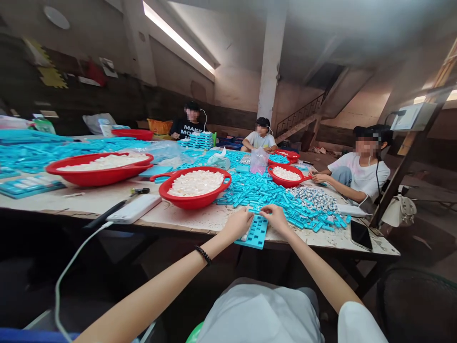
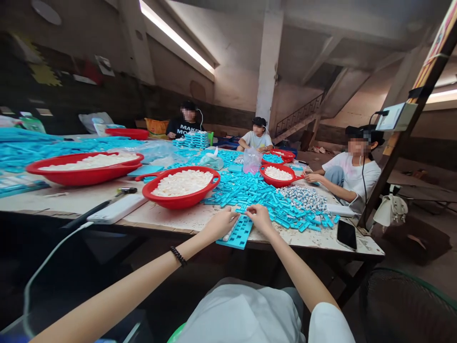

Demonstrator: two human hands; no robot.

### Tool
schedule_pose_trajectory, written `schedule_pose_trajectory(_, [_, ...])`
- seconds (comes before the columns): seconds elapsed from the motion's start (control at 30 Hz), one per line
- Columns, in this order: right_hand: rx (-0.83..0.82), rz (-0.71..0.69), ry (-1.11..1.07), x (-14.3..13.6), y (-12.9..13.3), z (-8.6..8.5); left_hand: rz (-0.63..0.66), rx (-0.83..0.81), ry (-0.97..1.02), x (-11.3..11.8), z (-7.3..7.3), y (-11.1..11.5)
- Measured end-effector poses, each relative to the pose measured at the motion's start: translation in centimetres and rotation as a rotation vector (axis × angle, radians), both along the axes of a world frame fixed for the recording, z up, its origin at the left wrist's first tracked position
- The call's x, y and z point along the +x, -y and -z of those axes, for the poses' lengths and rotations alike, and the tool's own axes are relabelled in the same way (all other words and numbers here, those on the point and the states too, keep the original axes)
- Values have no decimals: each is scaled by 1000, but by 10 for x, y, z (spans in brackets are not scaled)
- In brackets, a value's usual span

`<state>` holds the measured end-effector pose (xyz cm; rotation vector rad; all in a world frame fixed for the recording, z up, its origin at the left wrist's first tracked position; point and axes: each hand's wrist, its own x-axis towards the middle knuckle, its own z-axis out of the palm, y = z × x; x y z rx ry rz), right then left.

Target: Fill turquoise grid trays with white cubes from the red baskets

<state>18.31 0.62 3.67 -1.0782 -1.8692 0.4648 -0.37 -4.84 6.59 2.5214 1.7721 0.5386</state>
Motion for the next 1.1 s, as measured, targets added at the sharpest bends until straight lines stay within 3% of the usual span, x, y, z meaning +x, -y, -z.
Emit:
schedule_pose_trajectory(0.17, [-111, -63, -86, -10, 0, 12, -49, 10, -24, 3, 2, -1])
schedule_pose_trajectory(0.43, [121, 60, 130, -13, 8, 22, -91, 9, -31, 10, 8, 7])
schedule_pose_trajectory(0.57, [111, 22, 116, -9, 8, 23, -94, 130, -59, 15, 20, 1])
schedule_pose_trajectory(0.63, [76, -4, 68, -8, 8, 24, -80, 142, 19, 14, 30, -8])
schedule_pose_trajectory(0.83, [-5, 12, -72, -6, 8, 23, 42, -55, 438, 1, 56, -37])
schedule_pose_trajectory(1.1, [-101, -189, -97, -4, 4, 27, 45, -63, 771, -3, 70, -44])
